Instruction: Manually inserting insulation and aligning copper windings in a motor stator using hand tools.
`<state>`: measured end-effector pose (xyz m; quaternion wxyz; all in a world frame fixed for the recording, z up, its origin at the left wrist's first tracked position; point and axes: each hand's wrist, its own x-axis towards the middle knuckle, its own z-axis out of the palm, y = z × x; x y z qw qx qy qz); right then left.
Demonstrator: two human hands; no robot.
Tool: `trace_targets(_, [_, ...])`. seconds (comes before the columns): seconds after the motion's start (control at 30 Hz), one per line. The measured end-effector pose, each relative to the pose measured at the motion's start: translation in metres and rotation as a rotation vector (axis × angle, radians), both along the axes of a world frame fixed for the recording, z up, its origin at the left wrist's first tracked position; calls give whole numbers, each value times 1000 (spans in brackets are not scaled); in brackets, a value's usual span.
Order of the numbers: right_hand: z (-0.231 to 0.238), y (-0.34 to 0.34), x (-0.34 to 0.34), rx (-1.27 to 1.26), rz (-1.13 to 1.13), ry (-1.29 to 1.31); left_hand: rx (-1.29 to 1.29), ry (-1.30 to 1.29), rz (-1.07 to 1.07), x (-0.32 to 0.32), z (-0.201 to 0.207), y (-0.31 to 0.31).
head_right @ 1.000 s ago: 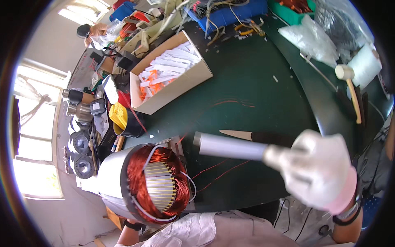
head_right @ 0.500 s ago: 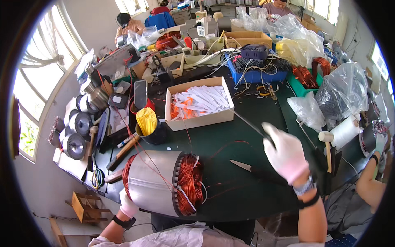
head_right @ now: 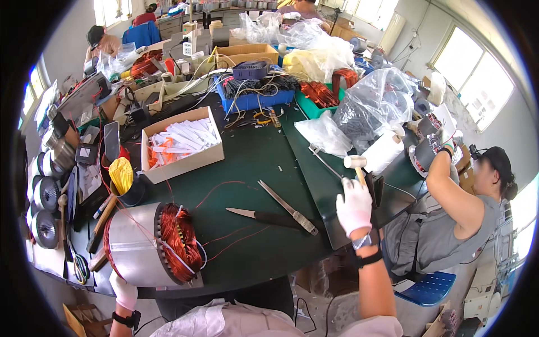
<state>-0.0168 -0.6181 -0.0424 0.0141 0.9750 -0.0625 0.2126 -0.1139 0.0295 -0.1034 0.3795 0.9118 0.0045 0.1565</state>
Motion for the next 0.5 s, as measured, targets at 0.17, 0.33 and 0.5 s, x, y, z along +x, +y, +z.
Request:
trace_targets(0.17, [-37,-58,17,-32,-21,66,108,43,-28,-1,-4,11])
trace_targets(0.33, [-9,-32,-8,383,2,-98,-183,112,86,0,1,30])
trace_targets(0.5, [73,85,-40,562,424,222,82,-152,358,21,97,-25])
